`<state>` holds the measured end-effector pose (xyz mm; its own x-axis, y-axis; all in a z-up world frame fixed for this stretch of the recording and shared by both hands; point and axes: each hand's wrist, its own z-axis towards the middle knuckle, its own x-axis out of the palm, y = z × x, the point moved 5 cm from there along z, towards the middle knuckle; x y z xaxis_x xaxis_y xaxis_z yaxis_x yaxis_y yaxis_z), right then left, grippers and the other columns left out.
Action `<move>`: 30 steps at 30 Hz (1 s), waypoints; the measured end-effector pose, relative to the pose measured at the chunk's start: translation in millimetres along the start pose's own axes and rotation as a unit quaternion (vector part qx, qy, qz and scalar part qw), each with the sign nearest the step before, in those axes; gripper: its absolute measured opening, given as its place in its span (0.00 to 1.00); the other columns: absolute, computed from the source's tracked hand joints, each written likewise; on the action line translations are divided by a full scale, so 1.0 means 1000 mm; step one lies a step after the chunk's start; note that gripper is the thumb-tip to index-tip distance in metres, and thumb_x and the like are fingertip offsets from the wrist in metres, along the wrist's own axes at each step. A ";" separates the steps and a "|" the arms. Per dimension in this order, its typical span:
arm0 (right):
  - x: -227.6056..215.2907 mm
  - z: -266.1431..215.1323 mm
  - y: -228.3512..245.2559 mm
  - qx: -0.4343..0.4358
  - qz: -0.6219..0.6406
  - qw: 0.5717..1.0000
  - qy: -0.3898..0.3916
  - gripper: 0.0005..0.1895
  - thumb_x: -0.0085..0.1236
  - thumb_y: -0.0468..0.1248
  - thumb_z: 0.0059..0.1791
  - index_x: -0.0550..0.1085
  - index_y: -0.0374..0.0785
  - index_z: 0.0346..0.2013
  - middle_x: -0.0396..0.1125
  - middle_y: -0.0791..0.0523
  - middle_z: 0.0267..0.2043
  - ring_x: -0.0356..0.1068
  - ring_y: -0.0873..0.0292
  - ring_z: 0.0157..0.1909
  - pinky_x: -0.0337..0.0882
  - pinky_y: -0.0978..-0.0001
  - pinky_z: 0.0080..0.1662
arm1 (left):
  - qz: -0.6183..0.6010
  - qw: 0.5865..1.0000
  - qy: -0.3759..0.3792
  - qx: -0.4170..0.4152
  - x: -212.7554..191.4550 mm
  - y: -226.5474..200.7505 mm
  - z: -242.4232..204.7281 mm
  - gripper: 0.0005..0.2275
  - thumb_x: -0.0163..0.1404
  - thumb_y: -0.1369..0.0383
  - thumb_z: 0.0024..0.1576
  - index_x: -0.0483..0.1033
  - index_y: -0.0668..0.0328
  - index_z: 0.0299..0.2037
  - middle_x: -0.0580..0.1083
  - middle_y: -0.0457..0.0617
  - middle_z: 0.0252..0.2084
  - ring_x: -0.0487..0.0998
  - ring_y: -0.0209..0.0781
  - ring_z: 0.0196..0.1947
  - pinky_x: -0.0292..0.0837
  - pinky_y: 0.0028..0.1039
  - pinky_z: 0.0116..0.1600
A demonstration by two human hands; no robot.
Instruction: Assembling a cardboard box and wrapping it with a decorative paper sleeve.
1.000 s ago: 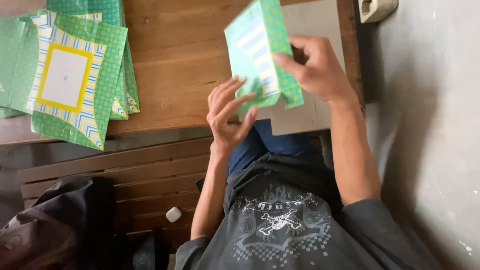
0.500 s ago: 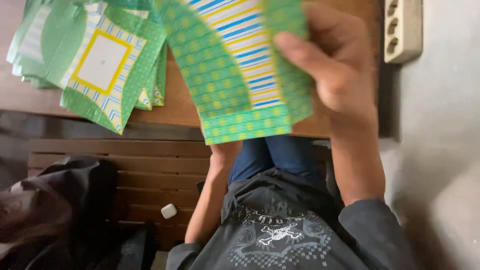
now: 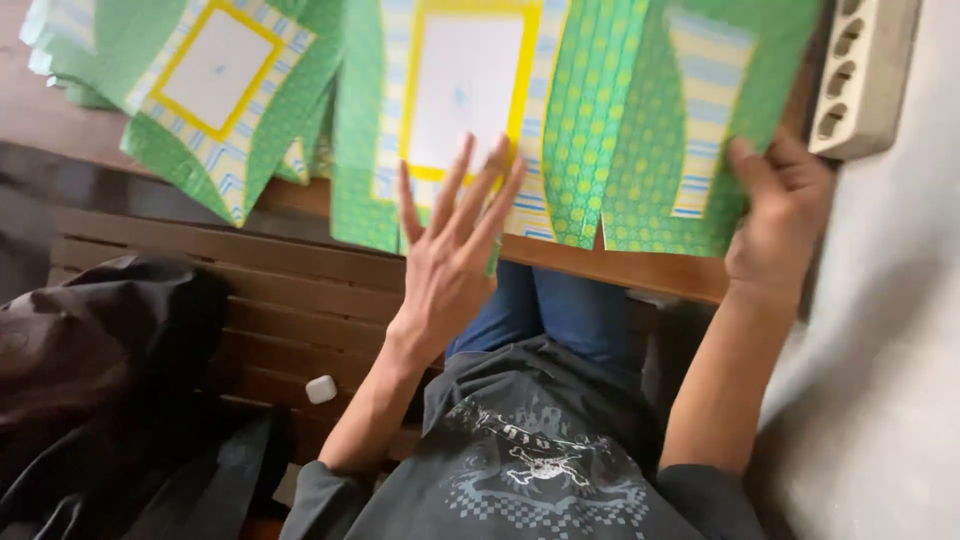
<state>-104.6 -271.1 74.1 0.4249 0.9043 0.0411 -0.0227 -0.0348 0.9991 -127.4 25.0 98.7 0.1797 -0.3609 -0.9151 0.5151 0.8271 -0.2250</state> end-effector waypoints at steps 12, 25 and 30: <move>-0.060 -0.009 -0.066 -0.020 -0.172 0.985 0.009 0.13 0.60 0.32 0.56 0.78 0.37 0.55 0.69 0.61 0.37 0.64 0.72 0.46 0.69 0.75 0.47 | -0.238 0.953 0.137 0.129 0.100 -0.044 0.041 0.33 0.55 0.49 0.60 0.64 0.61 0.71 0.60 0.55 0.75 0.57 0.54 0.76 0.41 0.57 0.76; -0.027 -0.023 -0.030 0.016 -0.025 0.999 0.017 0.17 0.48 0.45 0.61 0.75 0.37 0.56 0.73 0.52 0.48 0.75 0.60 0.54 0.71 0.62 0.57 | -0.189 0.967 0.081 0.153 0.112 -0.047 0.052 0.24 0.49 0.52 0.66 0.71 0.62 0.64 0.69 0.53 0.68 0.67 0.46 0.70 0.53 0.45 0.73; -0.030 -0.020 -0.107 0.130 0.342 0.930 -0.021 0.19 0.51 0.46 0.58 0.76 0.39 0.58 0.73 0.54 0.58 0.76 0.56 0.57 0.72 0.62 0.62 | -0.203 0.961 0.105 0.156 0.116 -0.042 0.053 0.19 0.52 0.62 0.65 0.73 0.67 0.62 0.68 0.58 0.67 0.65 0.51 0.71 0.54 0.44 0.74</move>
<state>-132.9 -286.1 -33.9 0.4272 0.6152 0.6627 -0.0835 -0.7029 0.7064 -83.3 -74.3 19.9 -0.2453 -0.5053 -0.8273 0.7387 0.4552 -0.4971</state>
